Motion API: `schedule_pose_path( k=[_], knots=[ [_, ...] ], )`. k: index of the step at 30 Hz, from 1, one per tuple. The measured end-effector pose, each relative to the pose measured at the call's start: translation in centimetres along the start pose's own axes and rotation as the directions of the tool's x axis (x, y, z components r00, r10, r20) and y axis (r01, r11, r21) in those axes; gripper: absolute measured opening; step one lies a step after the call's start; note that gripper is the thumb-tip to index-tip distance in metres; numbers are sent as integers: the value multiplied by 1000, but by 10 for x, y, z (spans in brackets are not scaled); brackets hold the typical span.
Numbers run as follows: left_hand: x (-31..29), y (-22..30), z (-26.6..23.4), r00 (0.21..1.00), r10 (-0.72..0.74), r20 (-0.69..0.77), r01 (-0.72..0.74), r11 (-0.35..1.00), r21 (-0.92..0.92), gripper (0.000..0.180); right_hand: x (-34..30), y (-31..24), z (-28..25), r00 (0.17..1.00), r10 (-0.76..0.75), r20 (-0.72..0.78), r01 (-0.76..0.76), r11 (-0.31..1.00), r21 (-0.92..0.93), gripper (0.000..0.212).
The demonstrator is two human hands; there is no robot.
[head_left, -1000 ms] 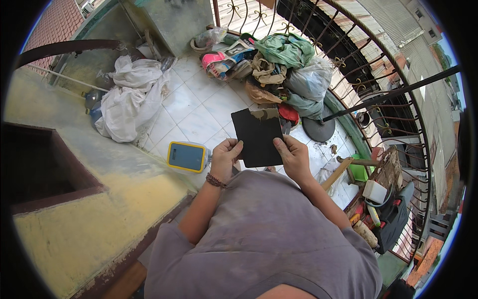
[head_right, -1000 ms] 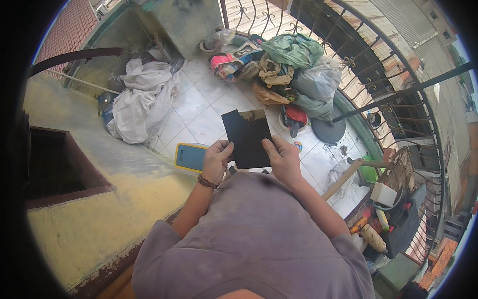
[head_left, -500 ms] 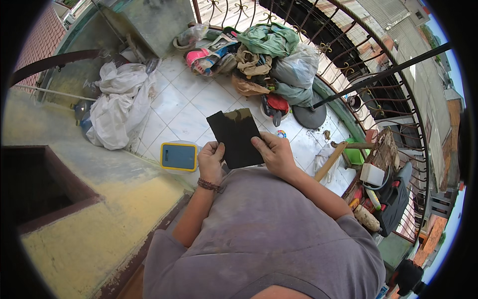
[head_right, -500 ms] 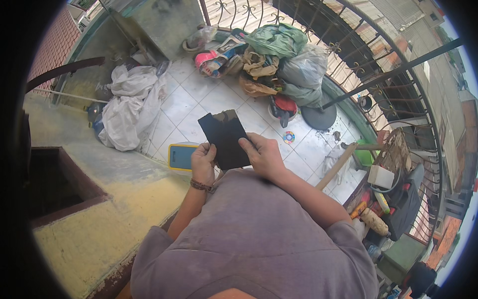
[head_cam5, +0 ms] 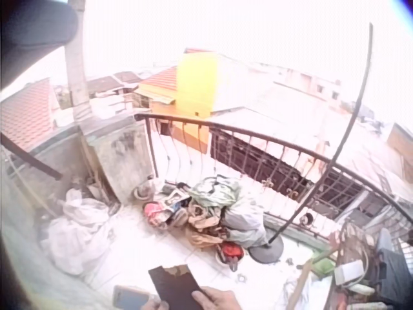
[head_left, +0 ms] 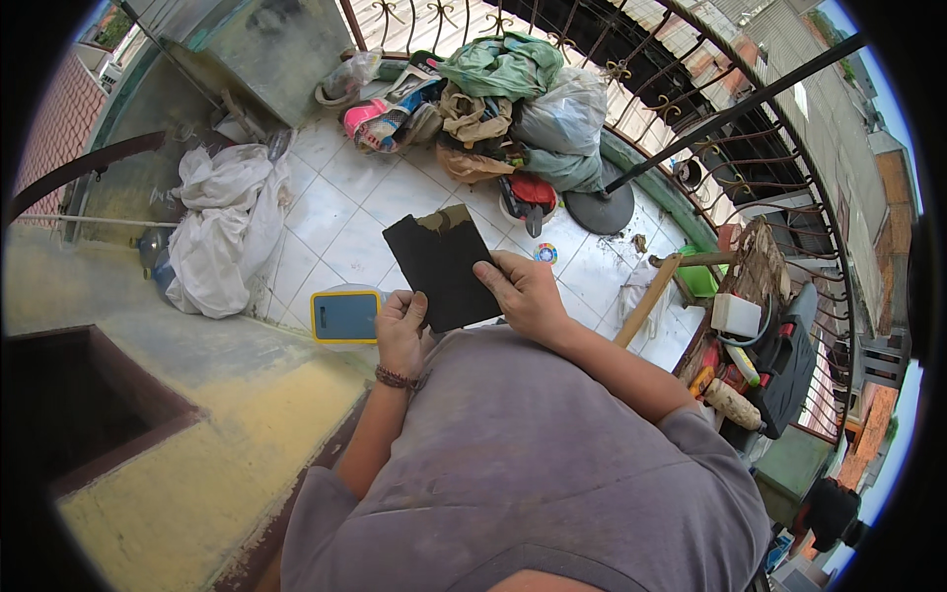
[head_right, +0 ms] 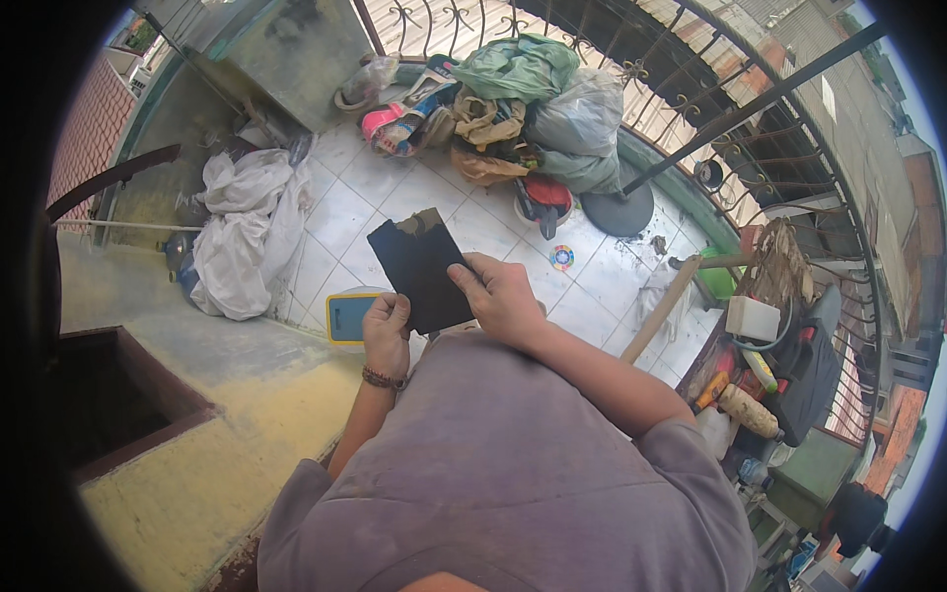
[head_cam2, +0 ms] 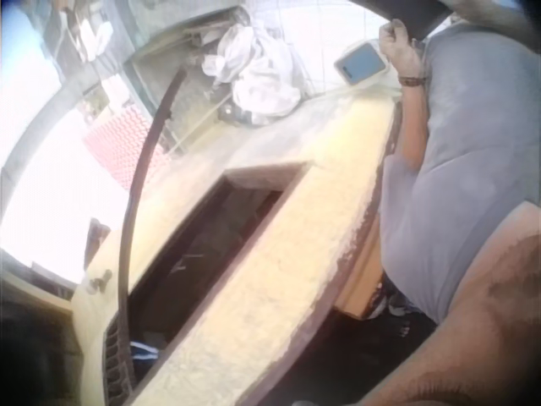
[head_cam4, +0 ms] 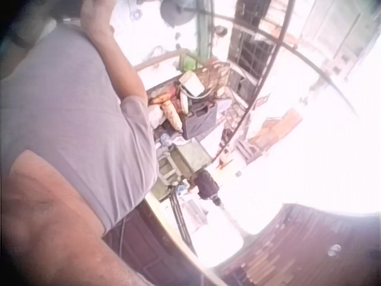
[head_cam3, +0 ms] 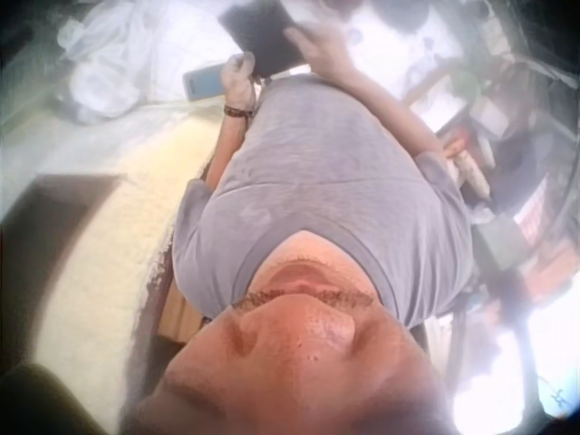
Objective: The person uses a sanding block to sand a large, curved, weathered surface on a balcony. They move around the object, sanding different sections and edges while handling the sanding block with both hands.
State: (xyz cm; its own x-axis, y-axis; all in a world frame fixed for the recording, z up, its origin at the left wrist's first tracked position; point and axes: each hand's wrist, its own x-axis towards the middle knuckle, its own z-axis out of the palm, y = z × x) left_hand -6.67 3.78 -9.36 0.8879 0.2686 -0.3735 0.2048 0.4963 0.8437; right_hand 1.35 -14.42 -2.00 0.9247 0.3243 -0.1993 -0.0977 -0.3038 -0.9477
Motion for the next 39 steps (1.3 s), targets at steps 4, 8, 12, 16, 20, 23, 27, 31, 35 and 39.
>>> schedule_pose_path(
  k=[4, 8, 12, 16, 20, 23, 27, 31, 35, 39],
  knots=[
    [-2, 0, 5, 999, 19, -45, -18, 1000, 11, 20, -1, -2, 0, 1000, -8, 4, 8, 1000, 12, 24],
    [-2, 0, 8, 997, -46, -65, 46, 999, 11, 21, -2, 1, -3, 1000, 12, -3, -12, 1000, 14, 23],
    [-7, 9, 12, 984, -136, 119, 145, 987, -75, 26, -1, 2, -8, 999, -4, -52, 4, 1000, -6, 22],
    [-2, 2, 7, 978, -151, 143, 125, 975, 182, 24, -1, 2, -12, 997, -20, -74, 24, 999, 44, 23],
    [4, -2, 5, 987, -94, 133, 77, 989, 128, 21, 0, 9, -12, 992, -71, -101, 76, 996, 47, 24],
    [6, -1, 8, 985, -113, 129, 89, 980, 179, 23, 0, 12, -13, 988, -83, -131, 92, 994, 64, 24],
    [4, 11, 24, 980, -157, 122, 137, 978, 157, 29, -2, 3, -19, 990, -18, -140, 34, 993, 109, 22],
    [3, 6, 13, 974, -159, 162, 62, 874, 481, 36, -1, 15, -17, 982, -86, -171, 102, 991, 90, 23],
    [1, -6, 6, 984, -92, 155, 23, 918, 396, 39, -3, 12, -21, 993, -27, -113, 40, 993, 114, 22],
    [2, -9, -7, 966, -133, 223, 51, 940, 336, 32, -3, 13, -20, 996, 2, -93, 19, 973, 230, 21]
  ],
)
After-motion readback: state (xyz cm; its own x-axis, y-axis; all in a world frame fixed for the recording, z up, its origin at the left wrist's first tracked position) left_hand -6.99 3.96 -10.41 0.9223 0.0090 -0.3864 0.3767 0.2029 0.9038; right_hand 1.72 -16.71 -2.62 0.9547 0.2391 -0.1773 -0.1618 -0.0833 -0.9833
